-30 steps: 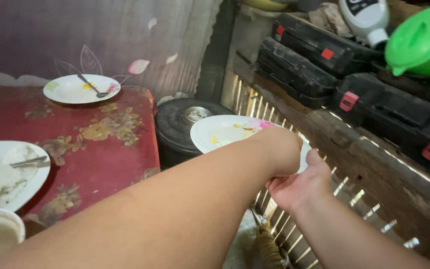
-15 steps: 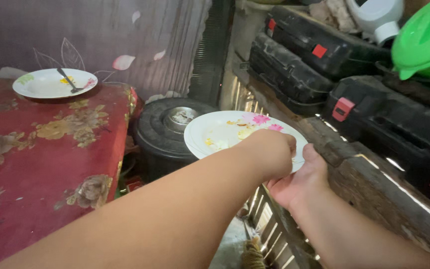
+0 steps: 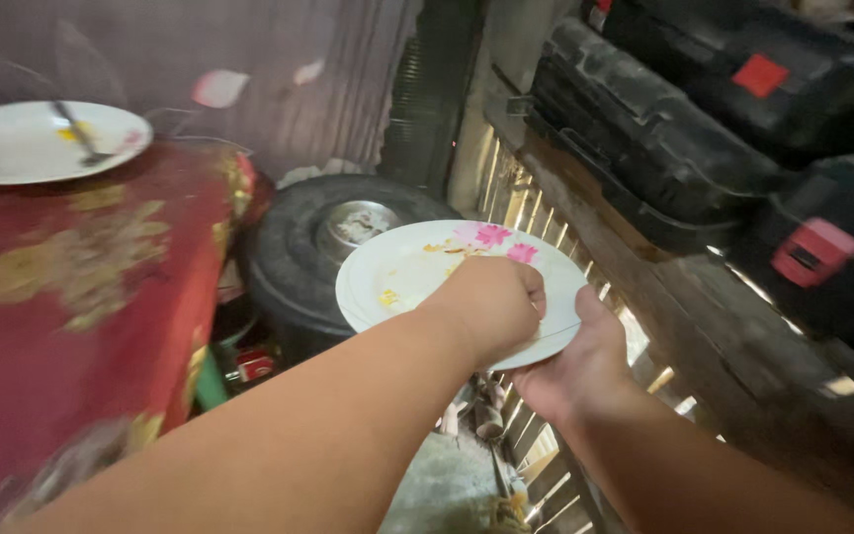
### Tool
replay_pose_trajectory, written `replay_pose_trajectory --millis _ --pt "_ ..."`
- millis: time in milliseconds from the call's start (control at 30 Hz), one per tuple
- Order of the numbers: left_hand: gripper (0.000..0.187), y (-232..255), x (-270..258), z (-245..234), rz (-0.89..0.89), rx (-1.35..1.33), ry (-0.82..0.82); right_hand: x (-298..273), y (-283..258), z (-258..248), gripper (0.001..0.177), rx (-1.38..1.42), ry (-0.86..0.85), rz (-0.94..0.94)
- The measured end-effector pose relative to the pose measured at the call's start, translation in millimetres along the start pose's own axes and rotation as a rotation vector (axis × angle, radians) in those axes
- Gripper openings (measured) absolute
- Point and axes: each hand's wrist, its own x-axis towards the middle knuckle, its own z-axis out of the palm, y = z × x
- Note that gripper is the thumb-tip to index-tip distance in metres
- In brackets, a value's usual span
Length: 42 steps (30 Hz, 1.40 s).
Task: The person clears a dining table by hand, gathering food scraps into a bowl, stacking several plates, and placing spoons and a cup into the bowl before picking up the stack.
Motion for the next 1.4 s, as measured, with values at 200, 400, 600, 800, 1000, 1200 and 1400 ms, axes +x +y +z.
replay_pose_trajectory --millis 200,400,600,800,1000,1200,1400 --pt "0.02 -89.0 110.3 5.3 0.12 0.33 -0.142 127.3 16.5 25.7 0.069 -0.051 -0.049 -0.016" --pt "0.024 -140.4 166.6 -21.8 0.138 0.278 -0.2 225.7 27.6 52.5 0.071 0.026 0.121 0.095" --pt "0.028 -230.1 186.9 -39.6 0.191 0.149 -0.03 291.1 33.4 65.1 0.071 0.128 0.077 0.002" --pt "0.03 -343.6 243.9 -44.6 -0.34 -0.603 0.287 330.7 40.7 55.2 0.065 -0.066 0.049 -0.038" --pt "0.027 -402.0 276.6 -63.7 -0.959 -0.782 0.352 346.9 33.6 31.9 0.066 0.004 0.096 -0.025" --pt "0.033 -420.9 292.3 -43.6 -0.958 -0.239 0.267 357.5 23.8 8.1 0.065 0.008 0.178 -0.062" --pt "0.031 -403.6 269.0 -30.9 -0.683 0.112 0.185 359.3 22.1 12.1 0.064 -0.035 0.194 -0.059"
